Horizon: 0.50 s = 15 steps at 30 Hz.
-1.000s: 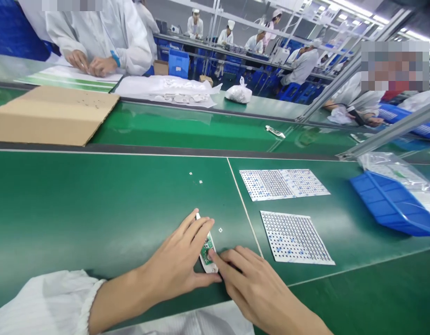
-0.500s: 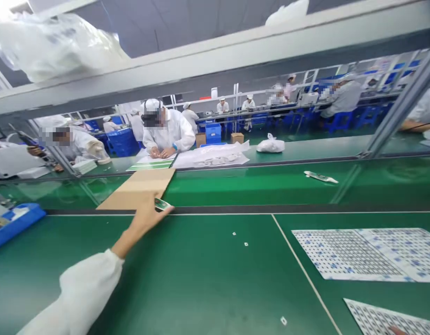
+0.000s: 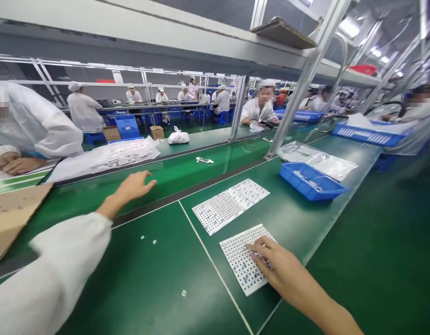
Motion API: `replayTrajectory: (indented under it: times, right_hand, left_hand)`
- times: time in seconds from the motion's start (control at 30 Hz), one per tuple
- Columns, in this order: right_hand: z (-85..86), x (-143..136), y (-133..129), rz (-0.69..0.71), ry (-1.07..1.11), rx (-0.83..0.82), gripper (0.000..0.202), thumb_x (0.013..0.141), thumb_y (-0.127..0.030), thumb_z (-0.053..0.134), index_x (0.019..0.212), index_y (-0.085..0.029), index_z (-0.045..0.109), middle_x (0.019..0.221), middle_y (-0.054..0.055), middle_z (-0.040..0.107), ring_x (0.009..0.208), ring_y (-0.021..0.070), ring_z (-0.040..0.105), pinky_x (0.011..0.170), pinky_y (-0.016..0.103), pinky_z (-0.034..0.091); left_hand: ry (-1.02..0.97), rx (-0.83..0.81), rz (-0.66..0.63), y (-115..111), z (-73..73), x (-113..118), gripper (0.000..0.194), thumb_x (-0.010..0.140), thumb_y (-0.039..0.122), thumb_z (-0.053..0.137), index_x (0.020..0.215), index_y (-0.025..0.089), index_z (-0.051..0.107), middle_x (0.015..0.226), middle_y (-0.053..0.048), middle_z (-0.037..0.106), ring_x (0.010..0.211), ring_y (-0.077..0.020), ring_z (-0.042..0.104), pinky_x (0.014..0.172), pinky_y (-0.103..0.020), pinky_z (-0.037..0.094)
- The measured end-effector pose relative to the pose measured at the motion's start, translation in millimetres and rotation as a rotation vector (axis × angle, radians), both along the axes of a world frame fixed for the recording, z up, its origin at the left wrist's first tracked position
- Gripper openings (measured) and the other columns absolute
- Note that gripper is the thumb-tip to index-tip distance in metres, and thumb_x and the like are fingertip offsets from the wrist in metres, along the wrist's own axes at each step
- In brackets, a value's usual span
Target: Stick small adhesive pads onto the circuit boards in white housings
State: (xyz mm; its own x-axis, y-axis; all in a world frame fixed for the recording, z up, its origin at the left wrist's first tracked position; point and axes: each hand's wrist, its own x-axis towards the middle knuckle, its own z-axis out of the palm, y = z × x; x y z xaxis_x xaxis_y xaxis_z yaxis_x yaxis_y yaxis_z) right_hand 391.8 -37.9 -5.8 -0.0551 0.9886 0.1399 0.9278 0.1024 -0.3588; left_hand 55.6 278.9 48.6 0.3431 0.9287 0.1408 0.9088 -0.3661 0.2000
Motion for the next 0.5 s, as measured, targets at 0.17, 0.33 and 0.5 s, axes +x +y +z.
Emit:
replayTrajectory:
  times: [0.17,0.33,0.5]
  right_hand:
    - [-9.9,-14,-8,-0.037,-0.169,0.044,0.03,0.097,-0.015,0.043,0.112,-0.019,0.068,0.099,0.01,0.065,0.083,0.024,0.068,0.061,0.033,0.059]
    - [-27.0,-10,-9,-0.099,-0.159,0.246,0.029,0.097,-0.022,0.041,0.104,-0.021,0.069,0.094,0.011,0.069,0.077,0.0259,0.071,0.05,0.032,0.061]
    - [-50.3,-6,-2,-0.009,-0.038,0.297,0.033,0.1,-0.021,0.036,0.115,-0.022,0.065,0.089,0.011,0.069,0.069,0.0213,0.07,0.045,0.023,0.058]
  left_hand:
    - [-0.075,-0.069,0.046,60,-7.0,137,0.04,0.096,0.04,0.06,0.129,0.017,0.055,0.132,-0.011,0.056,0.115,-0.0271,0.058,0.097,-0.05,0.049]
    - [-0.043,-0.095,0.148,74,-17.3,186,0.043,0.095,0.04,0.06,0.132,0.018,0.053,0.136,-0.012,0.053,0.118,-0.0286,0.056,0.098,-0.052,0.048]
    - [0.023,-0.07,0.069,88,-14.4,209,0.041,0.095,0.038,0.061,0.131,0.018,0.053,0.135,-0.011,0.053,0.117,-0.0282,0.057,0.097,-0.052,0.049]
